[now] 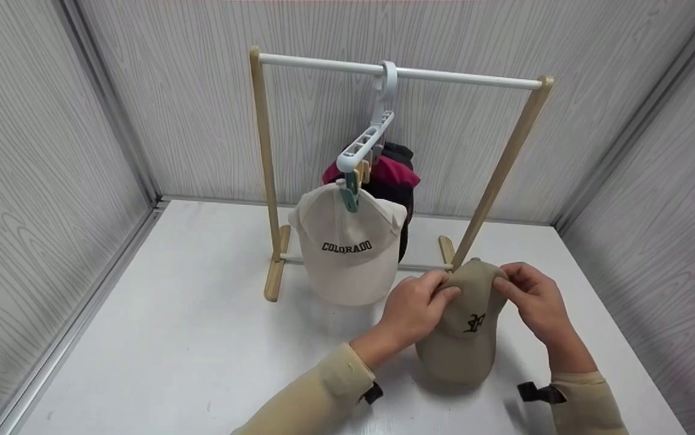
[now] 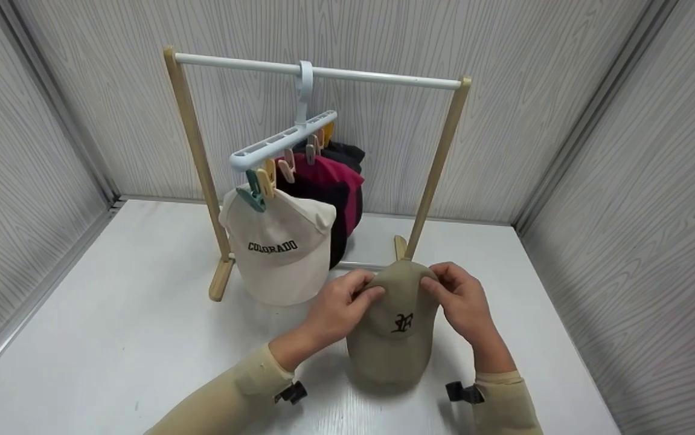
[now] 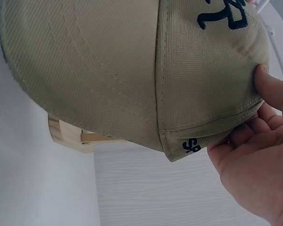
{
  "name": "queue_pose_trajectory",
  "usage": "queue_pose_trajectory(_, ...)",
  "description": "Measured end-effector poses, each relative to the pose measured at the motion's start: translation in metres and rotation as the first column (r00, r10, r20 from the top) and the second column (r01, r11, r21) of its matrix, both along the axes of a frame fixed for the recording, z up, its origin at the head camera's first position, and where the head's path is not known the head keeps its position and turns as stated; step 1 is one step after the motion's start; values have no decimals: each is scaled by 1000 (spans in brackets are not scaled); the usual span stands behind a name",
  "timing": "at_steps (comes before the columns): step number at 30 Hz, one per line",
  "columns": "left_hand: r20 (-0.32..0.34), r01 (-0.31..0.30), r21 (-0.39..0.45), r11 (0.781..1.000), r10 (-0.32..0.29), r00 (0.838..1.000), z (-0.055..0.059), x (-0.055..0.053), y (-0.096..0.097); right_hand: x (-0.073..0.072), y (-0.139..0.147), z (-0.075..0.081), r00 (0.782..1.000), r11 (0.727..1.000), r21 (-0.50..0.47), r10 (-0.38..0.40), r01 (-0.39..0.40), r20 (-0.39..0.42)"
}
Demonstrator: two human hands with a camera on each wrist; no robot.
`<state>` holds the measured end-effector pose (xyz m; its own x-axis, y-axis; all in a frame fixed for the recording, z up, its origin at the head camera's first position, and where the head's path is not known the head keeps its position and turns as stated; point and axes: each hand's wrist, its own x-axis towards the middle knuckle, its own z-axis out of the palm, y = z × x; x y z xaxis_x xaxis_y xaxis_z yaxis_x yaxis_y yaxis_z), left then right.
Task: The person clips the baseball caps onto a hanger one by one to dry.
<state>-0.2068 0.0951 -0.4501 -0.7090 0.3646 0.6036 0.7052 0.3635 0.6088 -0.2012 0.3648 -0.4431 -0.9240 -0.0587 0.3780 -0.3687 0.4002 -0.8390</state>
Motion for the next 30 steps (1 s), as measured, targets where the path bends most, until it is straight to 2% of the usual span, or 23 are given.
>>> queue_pose_trajectory(8,23,28,29,999,-29,999,7,4,-12,4,-10,6,999,1000,-28,9,-10,-39)
queue_pose_trajectory(13,0,35,43,998,-35,999,9,3,-18,4,-16,10,997,999,-36,29,-31,-70)
queue_pose_trajectory(18,-37,22,78,997,-19,999,13,1,-25,1,-23,15,993,997,-42,55,-60,-100)
queue_pose_trajectory(26,-3,17,105,994,-17,1000,23,2,-39,-6,-37,20,982,984,-113,120,-137,-148)
queue_pose_trajectory(30,-7,7,141,990,-7,1000,24,3,-44,-9,-45,23,977,977,-137,140,-163,-160)
